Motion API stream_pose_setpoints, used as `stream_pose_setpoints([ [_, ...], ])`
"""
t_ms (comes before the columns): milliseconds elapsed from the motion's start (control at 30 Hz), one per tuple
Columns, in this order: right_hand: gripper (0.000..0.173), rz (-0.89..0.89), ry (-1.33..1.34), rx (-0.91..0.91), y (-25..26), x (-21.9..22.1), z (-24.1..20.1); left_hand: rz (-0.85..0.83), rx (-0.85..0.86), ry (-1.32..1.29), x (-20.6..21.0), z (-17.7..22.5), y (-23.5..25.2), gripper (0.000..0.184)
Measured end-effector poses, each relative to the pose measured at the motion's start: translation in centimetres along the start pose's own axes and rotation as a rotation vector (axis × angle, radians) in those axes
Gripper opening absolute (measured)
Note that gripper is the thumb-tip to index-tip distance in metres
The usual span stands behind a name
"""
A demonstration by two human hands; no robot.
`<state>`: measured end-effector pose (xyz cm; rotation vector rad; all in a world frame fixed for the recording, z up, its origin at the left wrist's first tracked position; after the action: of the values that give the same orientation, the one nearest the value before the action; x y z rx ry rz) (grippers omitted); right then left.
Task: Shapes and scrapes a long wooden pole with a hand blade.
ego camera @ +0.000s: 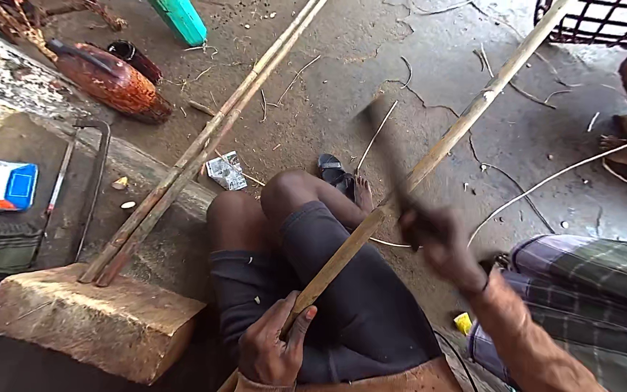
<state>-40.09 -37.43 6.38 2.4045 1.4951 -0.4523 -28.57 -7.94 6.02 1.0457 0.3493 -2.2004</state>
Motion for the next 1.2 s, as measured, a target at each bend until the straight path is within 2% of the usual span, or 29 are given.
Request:
stream_pose_setpoints([
  [100,0.024,-0.038,-0.121,-0.045,-0.2,-0.2,-0.1,-0.088,-0.027,-0.010,-0.4,-0.1,0.0,0.057],
  [167,0.026,0.016,0.032,0.050,0.4,-1.7,1.1,-0.033,-0.022,0.014,-0.2,-0.1,0.0,0.057],
  [200,0.025,-0.019,0.020,0.067,0.2,-0.9,0.8,-0.004,-0.022,0.027,-0.1,-0.1,-0.3,0.058],
  [300,0.022,-0.251,-0.214,-0.054,-1.8,4.2,-1.7,-0.030,-0.028,0.005,0.0,0.2,0.1,0.059],
  [333,0.023,-0.231,-0.189,-0.060,-1.8,4.2,-1.4,-0.057,-0.028,-0.008,-0.1,0.2,0.4,0.059],
  [433,0.027,0.019,0.124,0.061,0.1,0.5,1.0,-0.053,-0.021,-0.043,-0.1,-0.4,0.5,0.062],
  [567,0.027,-0.052,-0.095,-0.020,0.1,0.8,-0.4,-0.122,-0.013,-0.074,-0.3,-1.0,0.2,0.064],
  [667,0.028,0.046,0.019,0.073,0.7,-1.9,1.0,-0.096,-0.006,-0.058,-0.2,-1.1,0.4,0.065],
  [733,0.021,-0.057,-0.015,0.046,0.3,0.2,0.1,-0.070,-0.006,-0.065,0.1,-1.0,0.4,0.066],
  [800,0.028,-0.101,-0.091,0.001,-0.4,1.0,-0.2,-0.098,-0.007,-0.074,-0.1,-1.0,0.2,0.065],
  [900,0.029,0.056,0.138,0.145,0.7,-1.9,1.6,-0.067,-0.017,-0.065,0.1,-0.8,0.7,0.065],
  [967,0.032,-0.037,0.151,0.164,0.1,0.0,0.9,-0.059,-0.025,-0.070,0.2,-0.9,0.6,0.065],
  [1033,0.033,-0.152,0.088,0.093,-0.3,1.3,0.3,-0.099,-0.010,-0.100,0.1,-1.0,0.8,0.064],
  [1067,0.033,-0.117,0.081,0.089,-0.1,0.5,0.6,-0.115,-0.006,-0.103,0.0,-1.1,0.9,0.064],
  [1133,0.029,0.039,0.258,0.188,0.8,-1.5,1.8,-0.095,-0.011,-0.099,0.2,-1.1,1.1,0.064],
  [1167,0.029,0.042,0.307,0.225,0.8,-1.2,1.7,-0.078,-0.015,-0.096,0.3,-1.0,0.8,0.065],
  [1200,0.029,-0.043,0.265,0.212,0.4,0.1,1.1,-0.074,-0.015,-0.100,0.3,-1.0,0.7,0.065],
])
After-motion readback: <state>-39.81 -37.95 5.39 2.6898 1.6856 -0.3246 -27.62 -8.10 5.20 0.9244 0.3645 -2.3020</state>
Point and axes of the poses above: each hand's wrist, its own y-axis towards the middle knuckle, its own x-axis out of the palm, z = x × y, the point moved 6 cm from there along y, towards the middle knuckle, and after that the axes turned 9 degrees about -z, right-handed, at the moved point
